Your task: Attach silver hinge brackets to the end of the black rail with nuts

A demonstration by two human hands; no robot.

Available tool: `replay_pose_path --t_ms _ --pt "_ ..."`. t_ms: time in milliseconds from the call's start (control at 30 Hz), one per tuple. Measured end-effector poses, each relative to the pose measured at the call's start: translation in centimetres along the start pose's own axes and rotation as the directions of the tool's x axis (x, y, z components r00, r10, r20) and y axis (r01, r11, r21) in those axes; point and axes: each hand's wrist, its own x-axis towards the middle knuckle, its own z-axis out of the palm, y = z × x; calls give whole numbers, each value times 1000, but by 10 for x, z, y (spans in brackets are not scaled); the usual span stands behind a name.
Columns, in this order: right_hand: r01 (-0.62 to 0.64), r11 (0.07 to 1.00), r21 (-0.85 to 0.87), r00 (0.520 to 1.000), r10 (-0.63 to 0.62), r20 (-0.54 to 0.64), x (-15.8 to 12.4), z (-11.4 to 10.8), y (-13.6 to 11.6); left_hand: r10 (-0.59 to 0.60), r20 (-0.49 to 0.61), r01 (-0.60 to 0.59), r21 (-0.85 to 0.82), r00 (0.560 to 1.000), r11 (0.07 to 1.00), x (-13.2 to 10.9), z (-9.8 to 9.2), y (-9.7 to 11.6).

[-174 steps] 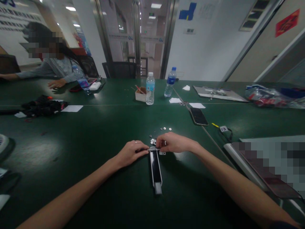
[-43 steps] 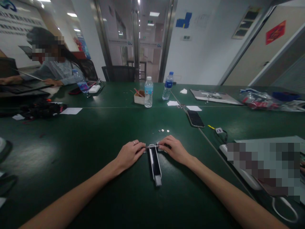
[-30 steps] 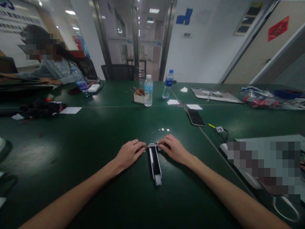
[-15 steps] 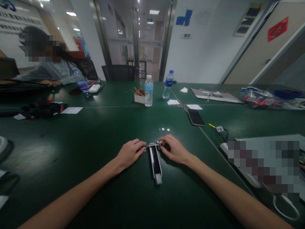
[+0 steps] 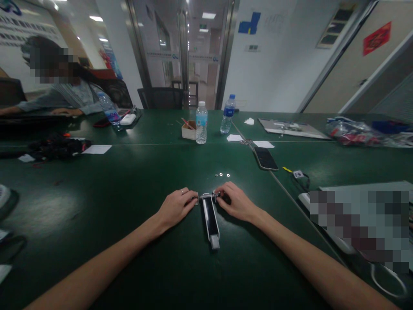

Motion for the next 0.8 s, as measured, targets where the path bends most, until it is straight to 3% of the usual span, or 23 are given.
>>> replay_pose_path --t_ms 800 --pt "-33 999 7 999 33 -26 2 -3 -1 3 -2 -3 -1 1000 1000 1 1 -4"
